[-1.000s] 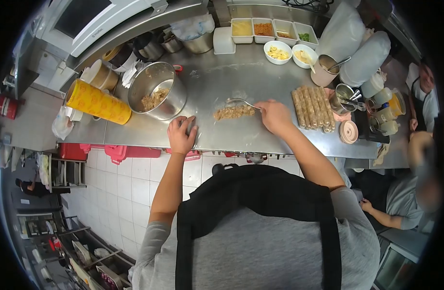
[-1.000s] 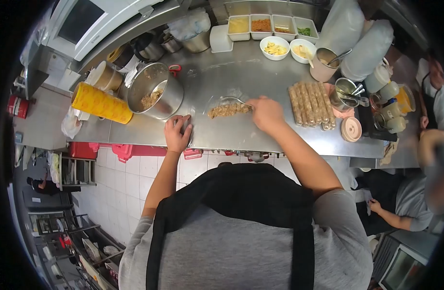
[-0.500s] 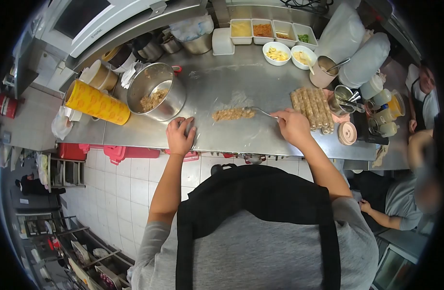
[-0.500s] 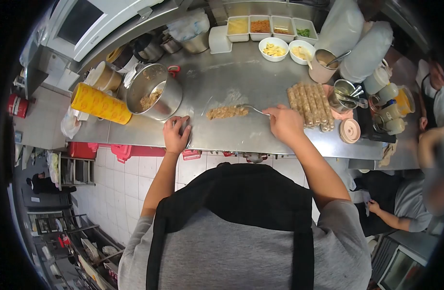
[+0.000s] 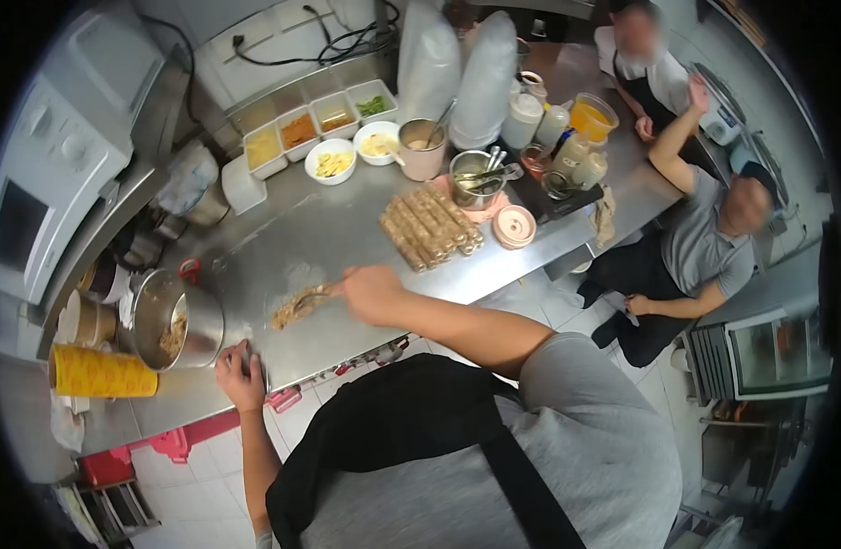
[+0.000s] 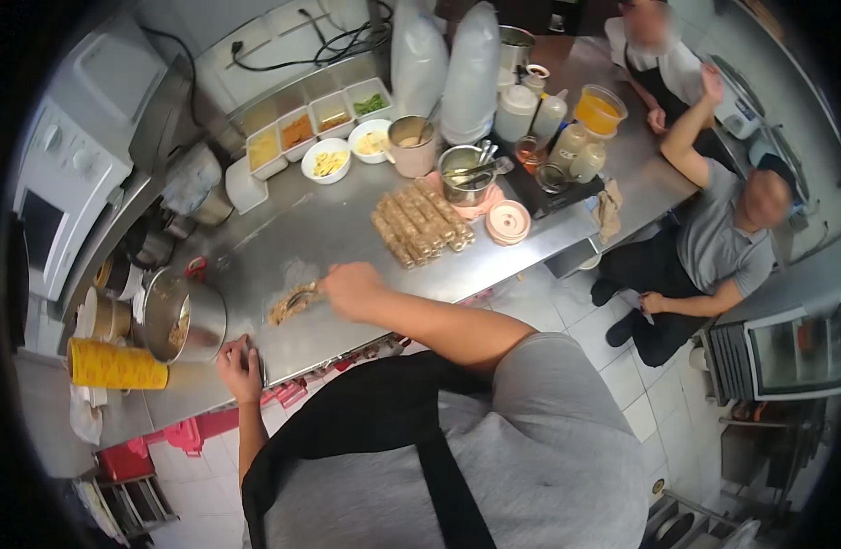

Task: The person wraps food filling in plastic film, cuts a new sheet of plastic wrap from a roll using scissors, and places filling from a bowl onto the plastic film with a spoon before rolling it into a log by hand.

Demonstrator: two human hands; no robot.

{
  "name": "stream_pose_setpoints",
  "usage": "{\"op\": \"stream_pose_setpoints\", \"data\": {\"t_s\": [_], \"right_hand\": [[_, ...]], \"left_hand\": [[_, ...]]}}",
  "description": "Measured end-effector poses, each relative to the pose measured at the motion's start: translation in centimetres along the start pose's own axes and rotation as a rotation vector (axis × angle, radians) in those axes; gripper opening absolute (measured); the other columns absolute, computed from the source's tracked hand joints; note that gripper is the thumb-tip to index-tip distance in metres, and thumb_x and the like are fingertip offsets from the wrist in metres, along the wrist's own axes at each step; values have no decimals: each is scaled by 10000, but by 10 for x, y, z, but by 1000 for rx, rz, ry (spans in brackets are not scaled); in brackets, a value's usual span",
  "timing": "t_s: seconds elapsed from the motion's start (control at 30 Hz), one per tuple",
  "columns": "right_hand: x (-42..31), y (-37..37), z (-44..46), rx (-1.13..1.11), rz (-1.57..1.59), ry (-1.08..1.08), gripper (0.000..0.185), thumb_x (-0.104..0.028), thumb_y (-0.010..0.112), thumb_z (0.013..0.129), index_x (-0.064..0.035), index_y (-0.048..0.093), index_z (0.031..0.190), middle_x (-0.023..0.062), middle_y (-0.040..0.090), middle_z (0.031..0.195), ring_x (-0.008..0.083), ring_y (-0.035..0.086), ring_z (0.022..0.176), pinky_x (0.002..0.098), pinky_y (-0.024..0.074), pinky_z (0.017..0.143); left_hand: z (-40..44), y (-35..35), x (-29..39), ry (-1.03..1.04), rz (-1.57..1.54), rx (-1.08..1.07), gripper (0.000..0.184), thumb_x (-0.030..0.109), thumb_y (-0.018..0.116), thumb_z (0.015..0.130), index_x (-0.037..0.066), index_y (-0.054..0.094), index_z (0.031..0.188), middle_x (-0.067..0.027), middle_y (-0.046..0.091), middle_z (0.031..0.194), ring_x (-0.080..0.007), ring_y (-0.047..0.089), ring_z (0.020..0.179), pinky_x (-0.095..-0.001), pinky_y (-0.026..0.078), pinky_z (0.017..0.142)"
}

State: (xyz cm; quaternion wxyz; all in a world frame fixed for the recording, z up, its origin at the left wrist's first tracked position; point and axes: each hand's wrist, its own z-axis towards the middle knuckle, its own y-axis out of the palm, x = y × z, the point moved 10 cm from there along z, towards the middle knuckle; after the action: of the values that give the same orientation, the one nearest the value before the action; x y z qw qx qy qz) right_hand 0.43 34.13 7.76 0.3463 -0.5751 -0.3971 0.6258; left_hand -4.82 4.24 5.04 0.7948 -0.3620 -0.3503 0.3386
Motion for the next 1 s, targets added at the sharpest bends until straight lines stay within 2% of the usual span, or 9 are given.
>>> {"op": "stream_pose_setpoints", "data": {"t_s": [0.07,0.17,0.33,0.37,0.57,0.77,0.87,1.0], "right_hand": [[5,-5,3,70,39,24,355,-124,592,757,-242,715,1068,143,651,981,355,651,891,467,520,759],[2,11,17,29,-26,12,329,-141,593,776,-242,715,1064,157,651,952,364,645,877,480,513,756],[-20,-8,22,37,-9,8,275,-145,572,839,-230,715,1057,139,652,952,367,637,872,478,506,746],[-22,-8,22,50,8,5,270,-141,567,846,-225,715,1056,135,653,954,367,637,867,477,506,744],[-27,-1,26,91,41,-39,262,-130,558,853,-220,718,1041,138,665,964,360,645,833,471,509,731],[-38,10,23,-10,-75,-21,261,-151,565,850,-218,715,1052,134,657,979,350,655,831,472,518,717],[-49,19,15,21,31,-92,257,-159,571,850,-219,714,1054,134,656,973,342,656,844,468,519,728],[-47,25,21,32,79,-36,250,-129,563,856,-198,716,1041,132,675,980,354,643,862,446,515,746]], "left_hand": [[-4,-3,-2,22,26,33,362,182,702,764,137,685,1122,-151,578,1023,-342,551,991,-449,435,883],[-7,-6,-6,-10,28,45,341,208,715,767,128,686,1097,-160,587,1039,-346,554,988,-453,431,881],[-5,-12,-5,-79,27,31,337,274,713,776,184,684,1100,-97,576,1081,-308,539,1039,-440,416,907],[-5,-11,-5,-98,44,12,343,234,706,781,188,685,1121,-94,573,1105,-307,532,1056,-432,411,925],[-5,-12,-5,-132,33,8,336,271,714,775,213,686,1105,-70,567,1094,-285,516,1070,-427,387,949],[-4,-12,-5,-144,29,-2,342,265,714,772,211,685,1109,-68,565,1092,-282,509,1082,-422,377,955],[-4,-12,-6,-141,25,-7,350,265,712,774,212,681,1119,-67,561,1100,-283,505,1088,-421,373,958],[-4,-12,-5,-137,30,-2,361,270,711,773,214,679,1128,-67,558,1107,-287,501,1090,-424,370,965]]}}
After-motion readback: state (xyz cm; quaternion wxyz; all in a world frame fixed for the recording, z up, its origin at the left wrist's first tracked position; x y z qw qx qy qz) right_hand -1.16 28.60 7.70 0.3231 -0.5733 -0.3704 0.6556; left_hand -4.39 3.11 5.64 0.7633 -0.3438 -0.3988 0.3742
